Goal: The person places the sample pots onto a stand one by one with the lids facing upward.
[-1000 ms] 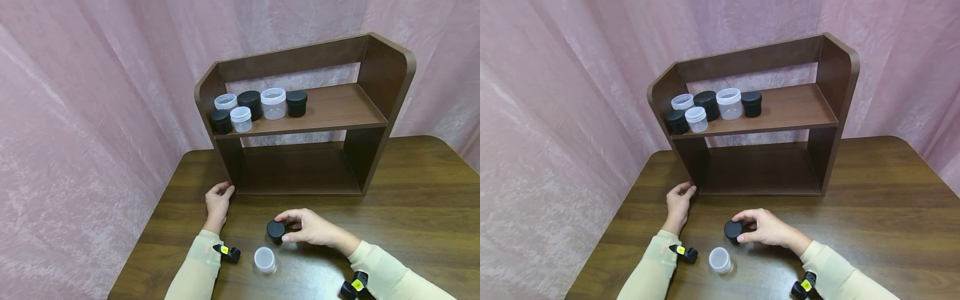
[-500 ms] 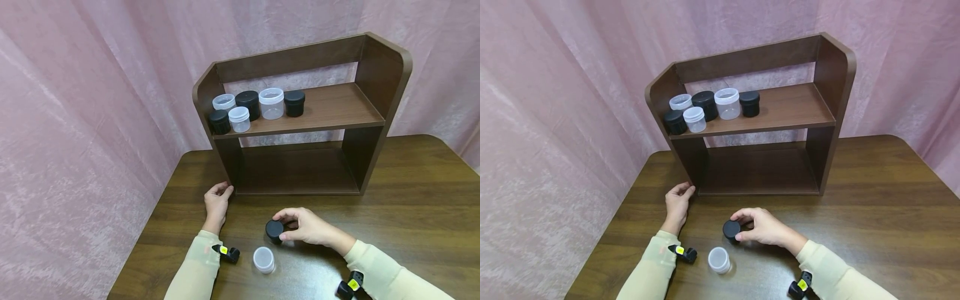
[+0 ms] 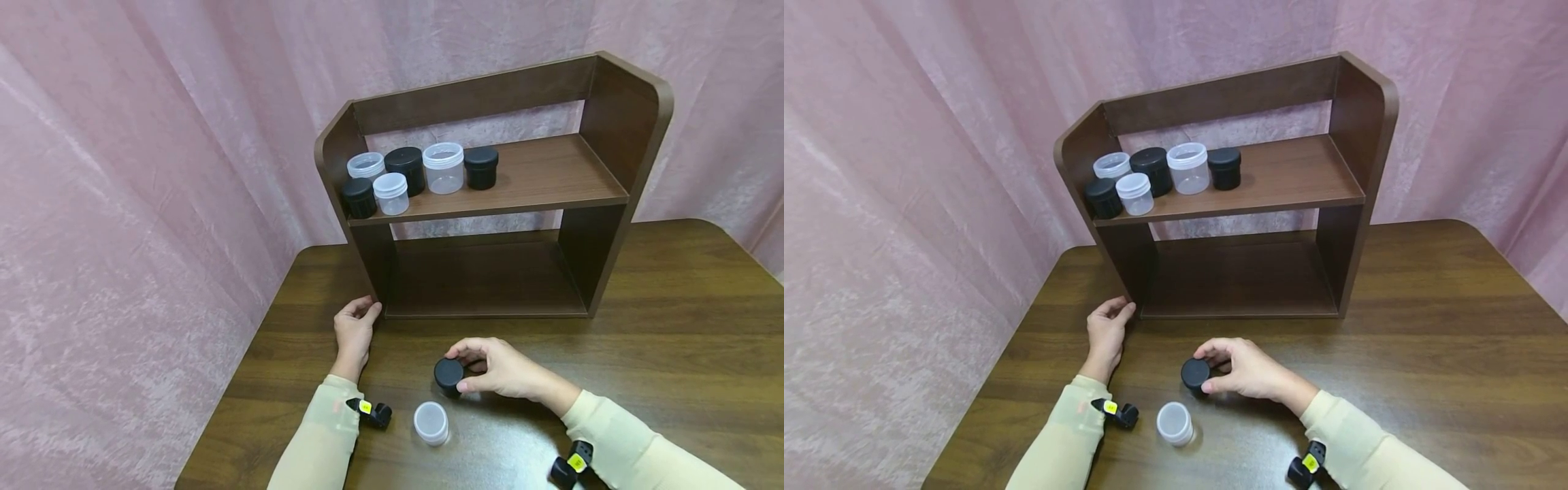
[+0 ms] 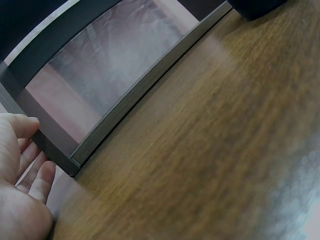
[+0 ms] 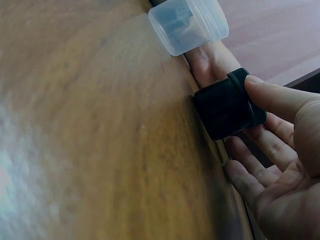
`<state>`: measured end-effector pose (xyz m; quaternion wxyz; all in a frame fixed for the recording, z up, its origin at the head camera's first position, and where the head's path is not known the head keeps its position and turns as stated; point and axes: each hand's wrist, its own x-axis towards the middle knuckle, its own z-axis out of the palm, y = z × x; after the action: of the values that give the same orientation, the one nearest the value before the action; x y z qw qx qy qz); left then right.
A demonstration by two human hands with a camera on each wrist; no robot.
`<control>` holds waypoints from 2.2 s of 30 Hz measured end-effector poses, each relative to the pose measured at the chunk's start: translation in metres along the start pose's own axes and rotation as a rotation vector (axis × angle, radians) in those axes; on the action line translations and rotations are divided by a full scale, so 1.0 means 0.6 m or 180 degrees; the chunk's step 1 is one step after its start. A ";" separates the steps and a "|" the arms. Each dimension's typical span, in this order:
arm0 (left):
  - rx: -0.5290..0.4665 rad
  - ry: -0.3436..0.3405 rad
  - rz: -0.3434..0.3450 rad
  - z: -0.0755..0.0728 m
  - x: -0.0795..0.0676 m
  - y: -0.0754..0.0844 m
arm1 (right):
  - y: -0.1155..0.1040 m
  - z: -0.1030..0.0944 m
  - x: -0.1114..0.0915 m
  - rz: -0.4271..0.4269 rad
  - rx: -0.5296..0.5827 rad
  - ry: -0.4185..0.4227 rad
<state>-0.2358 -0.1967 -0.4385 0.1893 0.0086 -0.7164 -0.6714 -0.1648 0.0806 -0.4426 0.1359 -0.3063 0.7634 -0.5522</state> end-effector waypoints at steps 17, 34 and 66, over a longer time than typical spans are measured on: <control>0.0048 0.0006 0.0008 -0.001 0.002 -0.005 | 0.002 0.002 0.000 -0.0012 -0.0019 0.0022; 0.0023 0.0031 0.0009 -0.001 0.001 -0.003 | 0.005 0.001 0.001 -0.0031 -0.0012 0.0097; -0.0060 0.0115 -0.0045 -0.002 0.024 -0.061 | -0.001 0.011 0.000 -0.0416 -0.0126 -0.0135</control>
<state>-0.2577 -0.2055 -0.4699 0.1975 0.0241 -0.7065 -0.6792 -0.1608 0.0756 -0.4441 0.1096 -0.3698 0.7495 -0.5381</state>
